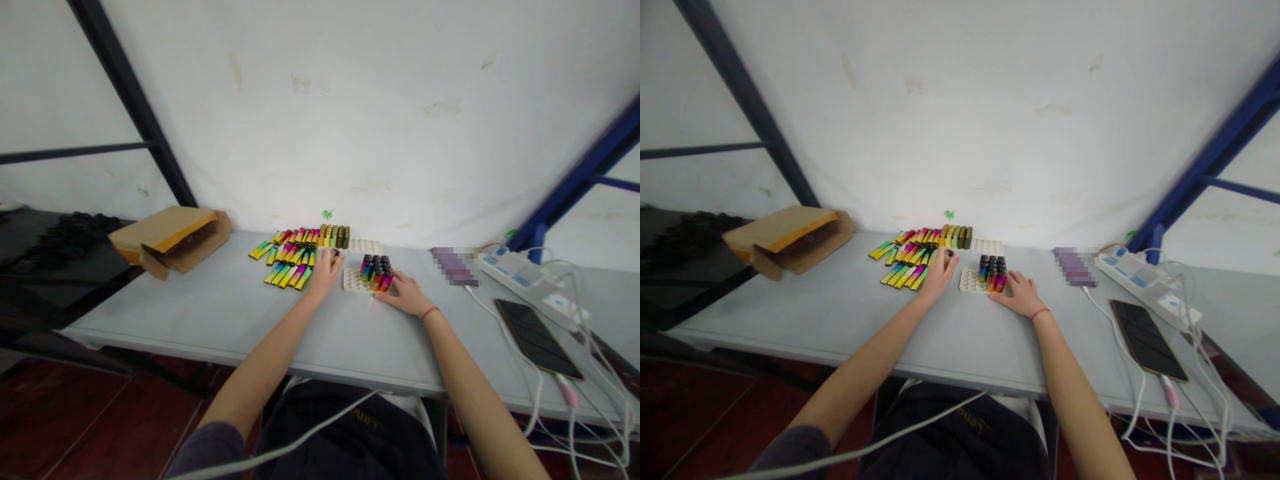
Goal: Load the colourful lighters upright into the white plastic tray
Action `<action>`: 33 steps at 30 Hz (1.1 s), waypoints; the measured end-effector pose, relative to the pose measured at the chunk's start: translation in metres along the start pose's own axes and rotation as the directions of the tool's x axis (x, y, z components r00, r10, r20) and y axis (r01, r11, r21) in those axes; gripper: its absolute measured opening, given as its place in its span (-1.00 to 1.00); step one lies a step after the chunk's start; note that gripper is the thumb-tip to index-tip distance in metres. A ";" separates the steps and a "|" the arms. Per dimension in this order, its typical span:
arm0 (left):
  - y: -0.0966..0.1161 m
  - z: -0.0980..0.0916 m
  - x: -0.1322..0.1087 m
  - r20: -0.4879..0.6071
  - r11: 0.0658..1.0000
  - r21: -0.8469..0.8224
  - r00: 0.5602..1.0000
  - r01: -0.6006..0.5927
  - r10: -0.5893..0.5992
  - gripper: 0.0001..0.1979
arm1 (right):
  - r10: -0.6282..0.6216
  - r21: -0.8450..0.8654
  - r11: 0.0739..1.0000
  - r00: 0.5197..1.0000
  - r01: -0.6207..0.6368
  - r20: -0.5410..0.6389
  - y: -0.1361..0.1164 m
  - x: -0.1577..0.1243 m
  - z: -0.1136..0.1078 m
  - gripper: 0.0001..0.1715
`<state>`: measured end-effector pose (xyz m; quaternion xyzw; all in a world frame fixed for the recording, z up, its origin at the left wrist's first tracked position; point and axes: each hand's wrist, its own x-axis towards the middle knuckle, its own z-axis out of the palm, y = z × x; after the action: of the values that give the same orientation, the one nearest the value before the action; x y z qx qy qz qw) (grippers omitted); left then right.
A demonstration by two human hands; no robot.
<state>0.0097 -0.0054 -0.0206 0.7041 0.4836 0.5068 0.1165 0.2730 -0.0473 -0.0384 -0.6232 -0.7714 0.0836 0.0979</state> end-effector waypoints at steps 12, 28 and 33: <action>0.019 0.001 -0.009 0.323 0.997 -0.052 0.945 0.058 -0.038 -0.55 | -0.002 0.004 1.000 1.000 0.002 -0.011 0.000 0.000 0.001 -0.22; 0.028 0.001 -0.010 0.270 0.970 -0.222 0.949 -0.101 0.161 -0.69 | -0.008 0.001 1.000 1.000 0.008 -0.007 0.000 0.000 0.000 -0.20; 0.029 0.008 -0.015 0.328 0.959 -0.283 0.940 0.006 0.091 -0.72 | -0.018 0.009 1.000 1.000 0.018 -0.006 0.001 0.000 0.001 -0.21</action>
<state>0.0319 -0.0295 -0.0142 0.7673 0.3642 0.4443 0.2850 0.2740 -0.0466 -0.0393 -0.6160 -0.7763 0.0843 0.1037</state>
